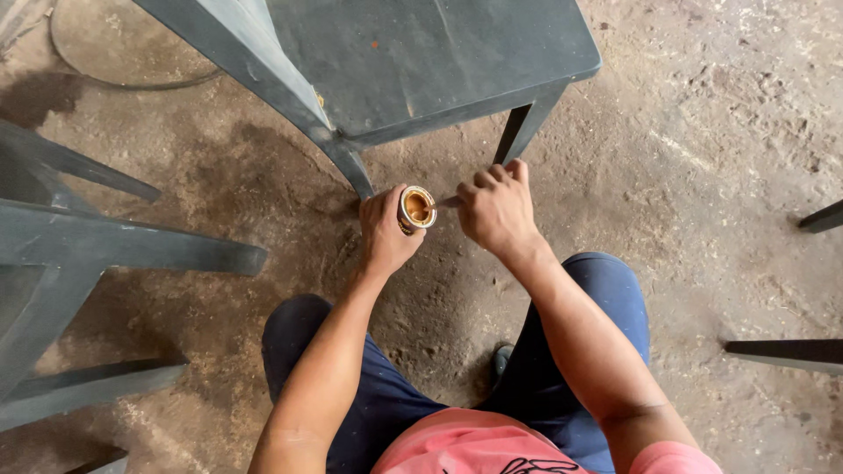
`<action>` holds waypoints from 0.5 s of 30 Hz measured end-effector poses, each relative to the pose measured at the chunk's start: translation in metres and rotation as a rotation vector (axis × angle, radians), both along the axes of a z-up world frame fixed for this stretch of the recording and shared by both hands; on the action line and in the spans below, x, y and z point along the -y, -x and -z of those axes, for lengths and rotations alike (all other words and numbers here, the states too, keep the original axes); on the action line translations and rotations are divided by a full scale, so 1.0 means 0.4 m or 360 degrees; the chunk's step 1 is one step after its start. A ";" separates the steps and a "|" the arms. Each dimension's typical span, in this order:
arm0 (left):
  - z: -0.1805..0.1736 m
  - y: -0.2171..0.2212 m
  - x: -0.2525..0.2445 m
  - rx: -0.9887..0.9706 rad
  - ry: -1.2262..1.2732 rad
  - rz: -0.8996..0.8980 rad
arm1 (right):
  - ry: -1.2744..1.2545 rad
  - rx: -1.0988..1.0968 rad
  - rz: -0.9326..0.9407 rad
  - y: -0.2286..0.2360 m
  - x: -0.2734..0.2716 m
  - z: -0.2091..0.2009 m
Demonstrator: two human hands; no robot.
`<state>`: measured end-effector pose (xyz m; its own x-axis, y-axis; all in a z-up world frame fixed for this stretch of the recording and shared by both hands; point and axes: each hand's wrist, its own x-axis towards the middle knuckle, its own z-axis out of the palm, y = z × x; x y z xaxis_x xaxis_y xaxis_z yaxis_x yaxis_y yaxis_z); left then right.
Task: The person applies a yellowish stain to the joints and surfaces of several grey wooden chairs using a small brush, handling a small open container of the stain and moving between chairs in a workshop.
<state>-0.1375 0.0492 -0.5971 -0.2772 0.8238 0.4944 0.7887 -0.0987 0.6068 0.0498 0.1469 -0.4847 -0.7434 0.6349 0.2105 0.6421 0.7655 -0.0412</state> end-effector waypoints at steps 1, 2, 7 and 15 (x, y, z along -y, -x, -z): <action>-0.002 -0.002 -0.003 -0.0013 0.0001 0.0000 | 0.0001 -0.0012 0.0000 -0.010 -0.010 0.002; -0.005 -0.009 -0.008 -0.0022 -0.0040 -0.0003 | -0.0009 -0.0077 -0.0003 -0.019 -0.018 0.007; -0.012 -0.021 -0.006 0.0003 0.0004 0.0109 | -0.0068 -0.0287 -0.0090 -0.029 -0.038 0.065; 0.031 -0.063 -0.051 0.0054 0.0103 -0.0055 | 0.0409 -0.0625 0.0137 -0.085 -0.068 0.075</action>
<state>-0.1124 0.0696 -0.6094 -0.3216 0.8434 0.4304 0.7698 -0.0317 0.6374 0.0838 0.1742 -0.5148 -0.5814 0.7591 0.2930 0.6010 0.6433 -0.4743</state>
